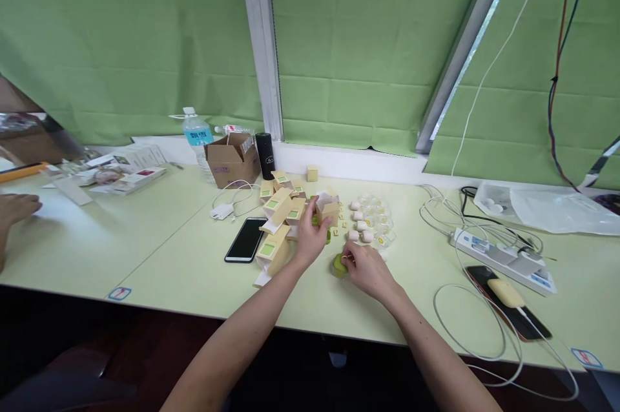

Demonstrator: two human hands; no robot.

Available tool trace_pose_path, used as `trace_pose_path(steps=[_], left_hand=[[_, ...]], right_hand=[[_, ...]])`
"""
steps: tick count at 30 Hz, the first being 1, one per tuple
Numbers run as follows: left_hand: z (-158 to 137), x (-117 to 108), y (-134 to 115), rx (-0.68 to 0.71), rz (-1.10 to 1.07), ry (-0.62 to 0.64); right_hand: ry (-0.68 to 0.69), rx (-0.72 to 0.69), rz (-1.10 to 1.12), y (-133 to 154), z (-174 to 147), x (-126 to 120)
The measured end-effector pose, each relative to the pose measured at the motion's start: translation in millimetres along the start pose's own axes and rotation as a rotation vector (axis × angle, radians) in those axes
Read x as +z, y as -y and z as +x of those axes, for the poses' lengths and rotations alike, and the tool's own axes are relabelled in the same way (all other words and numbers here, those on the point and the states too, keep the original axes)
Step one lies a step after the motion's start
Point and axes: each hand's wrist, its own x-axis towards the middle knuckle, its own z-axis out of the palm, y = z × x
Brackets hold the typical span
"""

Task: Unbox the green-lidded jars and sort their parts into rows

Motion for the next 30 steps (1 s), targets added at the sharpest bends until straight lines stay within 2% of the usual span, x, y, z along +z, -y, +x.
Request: trace_pose_path(steps=[4,6,9,11,14,17,19,21,26,30], left_hand=[[2.9,1.3,-4.2,-0.019,-0.116,0.050],[4.8,2.4,-7.5,-0.040,-0.193,0.084],[6.2,4.2,-11.7,-0.089,-0.279,0.130],[5.6,5.1,-13.7,-0.103,-0.287,0.137],[2.2,5.2,-16.0,-0.056,-0.187,0.039],[-2.8,3.8,-17.0,0.057,0.031,-0.080],[-5.7,2.8,-16.7,0.136,0.154,-0.112],[-7.8,2.3,-15.8,0.200,0.209,-0.095],[-9.7,3.3,-15.8,0.300,0.199,0.070],[-11.1,3.8,-22.0,0.385,0.303,0.067]], right_hand=[[-0.044,-0.027,0.185,-8.0,0.8,-7.7],[-0.141,-0.035,0.347,-13.3,7.4,-15.7],[-0.359,-0.024,0.568,-17.7,27.6,-23.6],[-0.408,-0.017,0.700,-17.0,43.8,-21.2],[-0.308,-0.029,1.009,-10.8,62.2,-6.0],[-0.183,-0.088,1.319,-2.7,68.2,11.3],[-0.150,-0.110,1.447,-0.1,67.7,17.6],[-0.165,-0.095,1.535,-1.8,66.8,19.1],[-0.201,-0.039,1.700,-15.6,66.9,15.0],[-0.149,-0.056,1.697,-17.0,64.9,12.9]])
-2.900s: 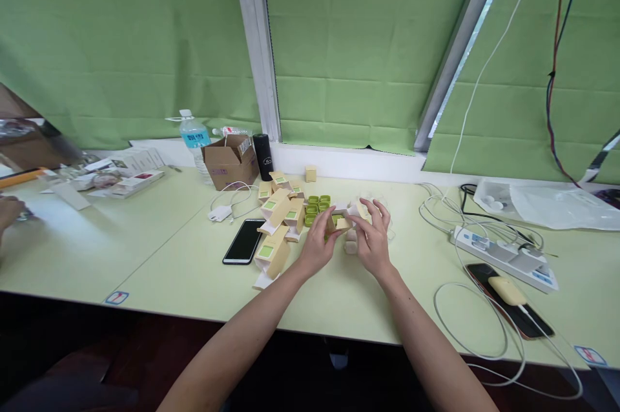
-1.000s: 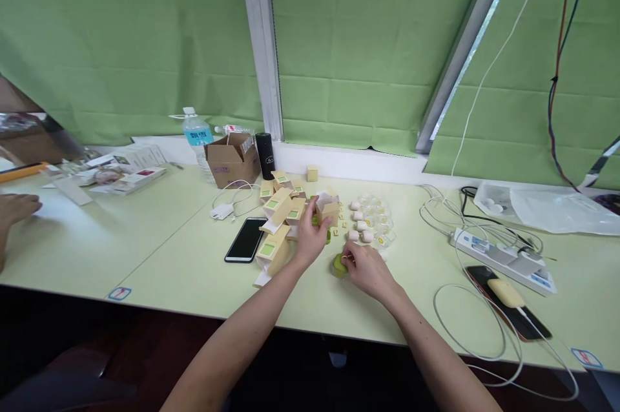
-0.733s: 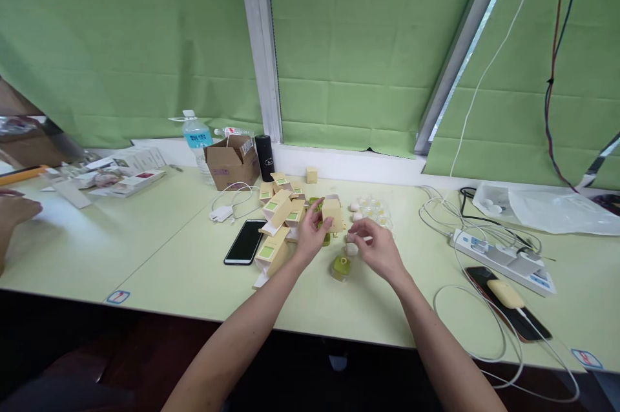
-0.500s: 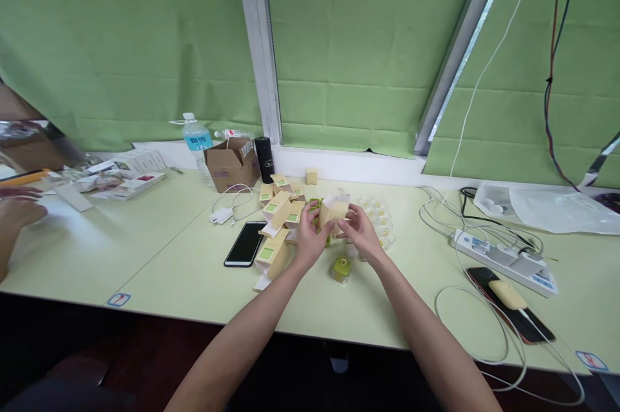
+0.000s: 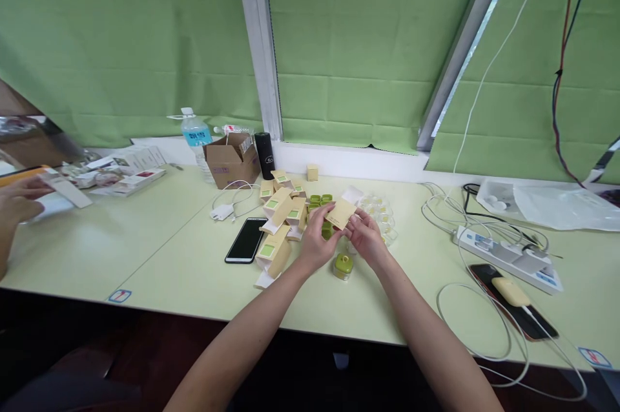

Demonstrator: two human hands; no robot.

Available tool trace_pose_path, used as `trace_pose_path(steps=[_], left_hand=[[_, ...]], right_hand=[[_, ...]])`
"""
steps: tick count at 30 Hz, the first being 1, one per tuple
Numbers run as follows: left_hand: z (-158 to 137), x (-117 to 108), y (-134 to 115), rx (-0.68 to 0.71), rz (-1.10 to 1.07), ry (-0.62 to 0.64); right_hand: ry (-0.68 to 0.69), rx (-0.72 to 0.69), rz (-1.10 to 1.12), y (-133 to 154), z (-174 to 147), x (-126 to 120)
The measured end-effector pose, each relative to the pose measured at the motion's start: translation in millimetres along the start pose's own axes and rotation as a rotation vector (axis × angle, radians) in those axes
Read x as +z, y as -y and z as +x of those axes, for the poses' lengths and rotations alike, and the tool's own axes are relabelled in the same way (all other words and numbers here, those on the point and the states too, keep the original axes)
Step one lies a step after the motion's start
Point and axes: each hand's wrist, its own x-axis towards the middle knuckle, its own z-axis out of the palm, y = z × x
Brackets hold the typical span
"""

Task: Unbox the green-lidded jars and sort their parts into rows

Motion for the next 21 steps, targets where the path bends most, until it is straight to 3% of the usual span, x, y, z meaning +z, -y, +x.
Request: trace_pose_path(steps=[7,12,21], left_hand=[[1.7,-2.2,0.6,-0.042,-0.072,0.034],[0.8,1.3,8.6,-0.072,-0.036,0.033],[-4.7,0.0,10.1,0.049,0.116,0.014]], right_hand=[[0.090,-0.002,-0.063,9.9,-6.3,4.0],[0.021,-0.011,-0.122,6.8,-6.2,0.9],[0.147,0.002,-0.116,5.9,-13.4,11.8]])
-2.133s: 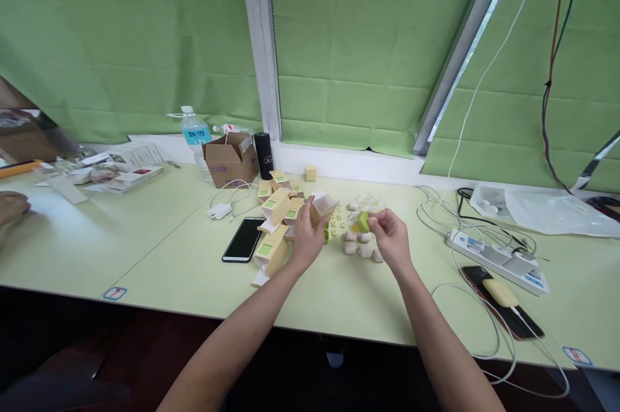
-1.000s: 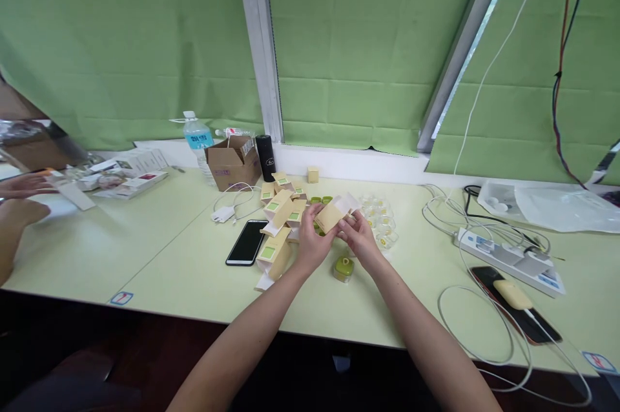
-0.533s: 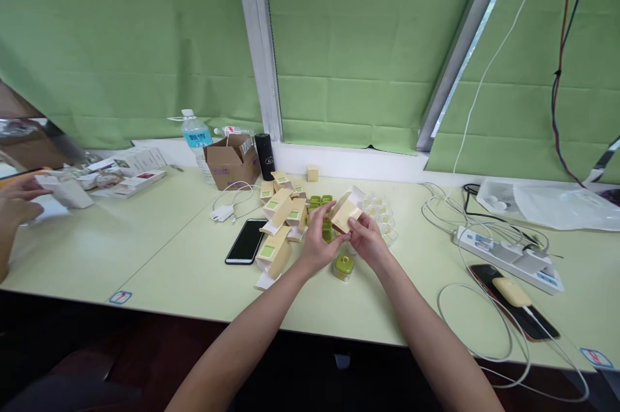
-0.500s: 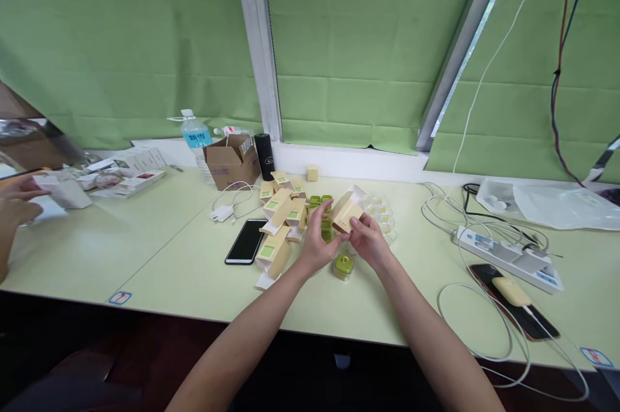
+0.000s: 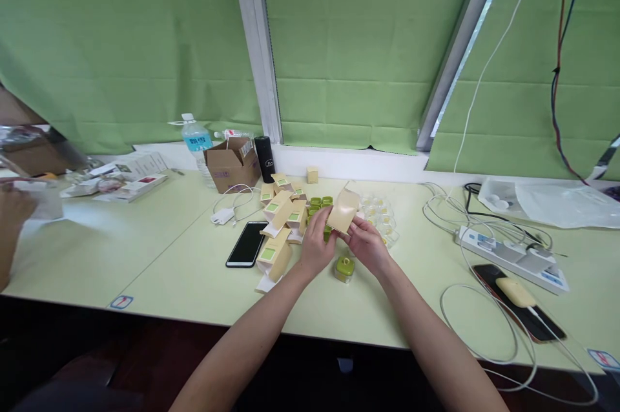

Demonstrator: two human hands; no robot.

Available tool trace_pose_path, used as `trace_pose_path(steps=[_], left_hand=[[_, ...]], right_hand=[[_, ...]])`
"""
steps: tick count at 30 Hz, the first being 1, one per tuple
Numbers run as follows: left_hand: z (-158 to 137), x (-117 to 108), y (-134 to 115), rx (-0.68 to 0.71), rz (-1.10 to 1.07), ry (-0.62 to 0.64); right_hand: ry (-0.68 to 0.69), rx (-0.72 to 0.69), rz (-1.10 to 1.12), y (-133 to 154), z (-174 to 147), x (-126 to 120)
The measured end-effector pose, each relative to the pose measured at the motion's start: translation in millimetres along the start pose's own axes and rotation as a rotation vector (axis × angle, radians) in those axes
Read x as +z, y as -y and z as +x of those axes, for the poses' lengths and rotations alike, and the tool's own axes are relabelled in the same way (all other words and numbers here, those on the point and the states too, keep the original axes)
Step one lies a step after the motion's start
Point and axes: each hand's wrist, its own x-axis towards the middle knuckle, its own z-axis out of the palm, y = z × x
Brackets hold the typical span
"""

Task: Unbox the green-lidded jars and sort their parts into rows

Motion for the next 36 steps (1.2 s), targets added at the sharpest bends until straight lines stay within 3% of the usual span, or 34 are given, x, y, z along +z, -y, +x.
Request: trace_pose_path(steps=[5,10,14,18,21,26,30,36], left_hand=[[0.1,0.4,-5.1,-0.013,-0.121,0.054],[2.3,0.3,-9.6,-0.083,-0.152,-0.021],[3.2,-3.6,-7.2,0.044,0.017,-0.115],[1.2,-5.2,-7.7,0.099,0.024,-0.067],[0.8,-3.7,-8.6,0.042,-0.149,-0.013],[3.5,1.7,-5.7,-0.204,-0.498,0.052],[3.9,4.4,-4.6,-0.292,-0.569,0.077],[3.6,5.3,-4.3,-0.294,-0.597,0.073]], right_hand=[[-0.092,-0.036,-0.001,-6.6,2.2,-0.8],[-0.132,-0.060,-0.030,-8.4,2.0,-2.7],[-0.074,-0.055,0.026,-5.7,-0.8,-0.8],[-0.081,-0.018,0.023,-3.4,-1.7,1.0],[-0.122,-0.020,0.035,-1.6,-0.1,-2.0],[-0.148,-0.013,0.037,-0.1,2.4,-7.6],[-0.137,-0.007,-0.011,-0.3,2.2,-6.3],[-0.160,-0.034,-0.074,-4.4,4.6,-11.2]])
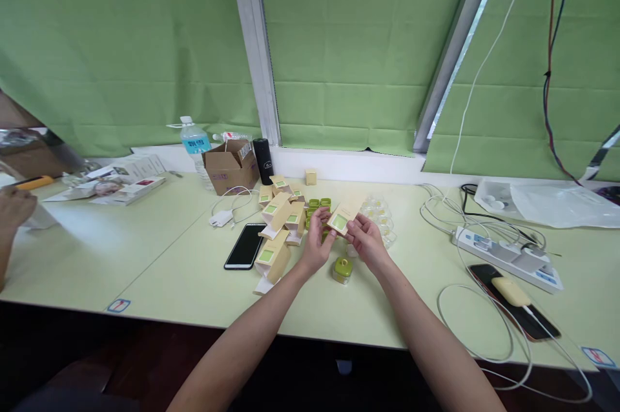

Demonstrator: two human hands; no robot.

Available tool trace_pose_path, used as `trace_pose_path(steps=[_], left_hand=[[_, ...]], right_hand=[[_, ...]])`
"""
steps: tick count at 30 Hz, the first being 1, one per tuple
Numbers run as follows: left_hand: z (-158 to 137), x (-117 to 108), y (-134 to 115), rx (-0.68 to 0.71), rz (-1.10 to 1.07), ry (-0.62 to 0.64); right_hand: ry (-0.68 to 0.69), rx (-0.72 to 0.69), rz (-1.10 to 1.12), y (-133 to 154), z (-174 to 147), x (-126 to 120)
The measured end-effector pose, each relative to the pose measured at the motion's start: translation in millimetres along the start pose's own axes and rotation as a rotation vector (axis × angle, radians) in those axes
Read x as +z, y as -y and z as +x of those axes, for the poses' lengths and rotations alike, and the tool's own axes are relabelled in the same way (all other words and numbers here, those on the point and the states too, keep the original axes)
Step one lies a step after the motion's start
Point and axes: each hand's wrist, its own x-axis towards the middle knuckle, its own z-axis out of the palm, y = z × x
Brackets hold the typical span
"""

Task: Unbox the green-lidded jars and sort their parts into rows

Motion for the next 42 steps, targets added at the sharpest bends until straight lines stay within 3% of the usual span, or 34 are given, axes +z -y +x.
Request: trace_pose_path(steps=[21,26,31,36,42], left_hand=[[2.5,1.2,-3.9,-0.169,-0.104,0.018],[1.9,3.0,-2.8,-0.190,-0.150,-0.030],[-1.7,4.8,0.3,-0.171,-0.244,0.020],[-3.2,5.9,-2.9,-0.134,-0.130,0.034],[-5.3,3.9,-4.6,-0.037,0.167,-0.032]], right_hand=[[-0.004,-0.096,-0.145,-2.3,1.4,-1.4],[-0.119,-0.098,-0.124,-6.8,3.8,2.2],[-0.193,-0.028,-0.020,-2.0,4.1,-1.7],[-0.202,-0.005,0.024,-0.6,4.0,-4.7],[-0.221,-0.020,0.129,-2.0,6.5,-4.2]])
